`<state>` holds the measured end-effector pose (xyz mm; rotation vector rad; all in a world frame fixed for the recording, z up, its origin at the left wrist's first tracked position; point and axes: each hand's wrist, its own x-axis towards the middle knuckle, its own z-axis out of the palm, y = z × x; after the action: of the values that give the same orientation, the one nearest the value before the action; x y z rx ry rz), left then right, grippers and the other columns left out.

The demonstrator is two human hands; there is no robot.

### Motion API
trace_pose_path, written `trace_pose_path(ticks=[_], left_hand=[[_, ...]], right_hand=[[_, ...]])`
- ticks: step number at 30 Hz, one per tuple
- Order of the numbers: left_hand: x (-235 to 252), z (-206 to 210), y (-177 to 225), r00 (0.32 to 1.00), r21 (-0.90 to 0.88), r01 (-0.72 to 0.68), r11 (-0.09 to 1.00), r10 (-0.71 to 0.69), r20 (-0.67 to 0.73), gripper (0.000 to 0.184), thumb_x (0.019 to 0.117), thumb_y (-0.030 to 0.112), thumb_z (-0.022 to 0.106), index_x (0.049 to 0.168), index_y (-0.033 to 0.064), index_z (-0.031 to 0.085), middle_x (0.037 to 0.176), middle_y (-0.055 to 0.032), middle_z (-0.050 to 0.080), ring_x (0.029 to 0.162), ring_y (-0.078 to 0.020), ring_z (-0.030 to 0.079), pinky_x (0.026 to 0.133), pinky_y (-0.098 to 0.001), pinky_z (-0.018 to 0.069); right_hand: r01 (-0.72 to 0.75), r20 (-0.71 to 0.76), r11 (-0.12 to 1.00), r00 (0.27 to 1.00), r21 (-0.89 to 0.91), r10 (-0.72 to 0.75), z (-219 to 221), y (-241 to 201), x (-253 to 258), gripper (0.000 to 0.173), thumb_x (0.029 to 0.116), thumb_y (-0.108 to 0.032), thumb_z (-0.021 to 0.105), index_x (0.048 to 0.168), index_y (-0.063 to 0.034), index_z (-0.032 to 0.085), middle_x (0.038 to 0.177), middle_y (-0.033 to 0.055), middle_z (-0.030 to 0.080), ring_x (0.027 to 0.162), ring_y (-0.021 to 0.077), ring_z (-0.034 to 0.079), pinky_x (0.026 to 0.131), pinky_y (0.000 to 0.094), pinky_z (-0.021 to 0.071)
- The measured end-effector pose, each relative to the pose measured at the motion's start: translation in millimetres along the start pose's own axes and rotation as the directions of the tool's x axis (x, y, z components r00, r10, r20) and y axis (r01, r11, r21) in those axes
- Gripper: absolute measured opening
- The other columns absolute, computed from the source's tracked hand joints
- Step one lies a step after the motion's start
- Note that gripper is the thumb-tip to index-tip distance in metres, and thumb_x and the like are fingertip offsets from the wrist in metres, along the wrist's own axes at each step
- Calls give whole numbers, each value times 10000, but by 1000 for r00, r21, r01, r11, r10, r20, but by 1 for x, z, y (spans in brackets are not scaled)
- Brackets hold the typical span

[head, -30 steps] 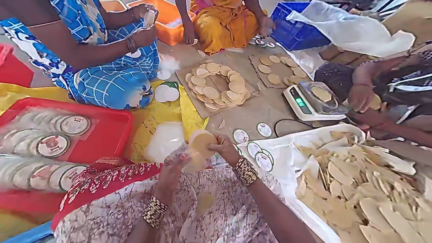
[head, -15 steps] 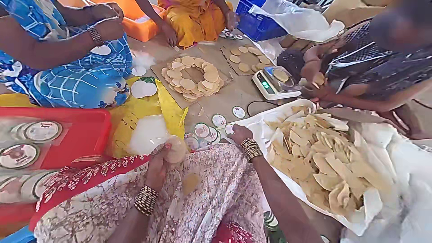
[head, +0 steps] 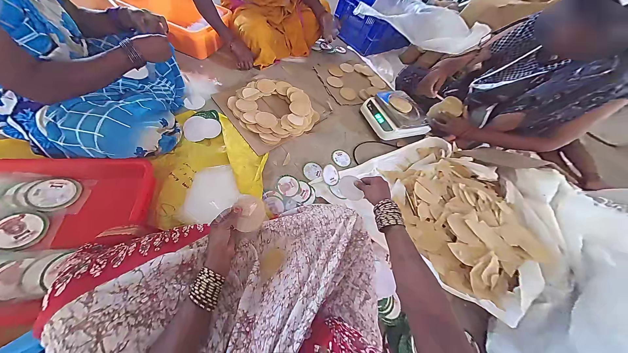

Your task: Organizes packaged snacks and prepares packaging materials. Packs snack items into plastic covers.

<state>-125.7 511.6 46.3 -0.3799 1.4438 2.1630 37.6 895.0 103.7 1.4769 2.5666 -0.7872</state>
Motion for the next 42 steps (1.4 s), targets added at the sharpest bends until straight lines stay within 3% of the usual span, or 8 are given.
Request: trace_pose_path(ticks=[6,10,16,22,27,31,35,42], left_hand=[[-12,2,2,997,1,-13,1000,13,82,109,996,-18,576,979,-6,682,869,-55,744,775,-132,723,714,-294,616],[-48,7,2,978,-23,78,997,-72,197,140,1016,-10,527,1033,-8,666,899,-62,742,813,-141,725,755,-305,617],[-102,17,-14,907,-134,375,917,-333,259,180,1055,83,491,1068,17,658,938,-85,731,828,-178,727,750,-329,619],[-117,9,-20,888,-151,396,906,-336,314,210,1075,96,447,1063,28,645,978,-102,735,872,-200,731,805,-356,614],[-120,13,-25,914,-151,367,918,-325,243,122,1026,41,550,1063,1,659,966,-125,733,870,-223,732,801,-380,622],[-126,22,-27,924,-128,296,947,-249,290,157,1009,-4,540,989,16,695,940,-84,743,870,-181,721,833,-347,604],[-137,35,-27,952,-76,140,987,-113,285,133,950,-73,576,1004,6,670,905,-39,750,875,-109,715,876,-294,584],[-123,21,-30,920,84,-239,967,198,337,200,928,48,693,1115,-21,680,1003,-69,749,961,-140,712,916,-328,587]], right_hand=[[263,-295,924,939,279,-178,-17,-9,-74,233,1005,-228,652,1035,-24,761,903,104,748,804,149,691,807,406,542],[703,-527,712,607,6,-595,13,-36,-136,263,998,-193,606,1075,-19,788,1129,166,758,1080,276,726,965,433,562],[874,-368,417,312,-251,-876,64,-60,-165,343,998,-60,491,1148,-173,778,1267,143,715,1233,393,632,1062,568,460],[962,-186,268,253,-61,-950,90,-47,-184,351,1008,-140,450,1112,-154,784,1324,108,694,1335,341,567,1136,454,429],[854,-322,387,497,349,-806,92,-44,-195,616,1077,-499,325,1243,-46,708,1363,148,660,1370,272,540,1171,476,393],[319,39,658,883,682,-468,89,-63,-193,473,1000,-330,554,1332,5,580,1170,63,688,991,73,666,801,252,560],[85,219,573,871,815,-440,95,-69,-195,314,828,-55,701,1136,-8,664,952,16,738,862,54,704,807,257,593],[500,-446,587,860,637,-248,27,-34,-140,270,848,-51,728,1095,18,645,932,17,723,853,40,703,802,259,607]])
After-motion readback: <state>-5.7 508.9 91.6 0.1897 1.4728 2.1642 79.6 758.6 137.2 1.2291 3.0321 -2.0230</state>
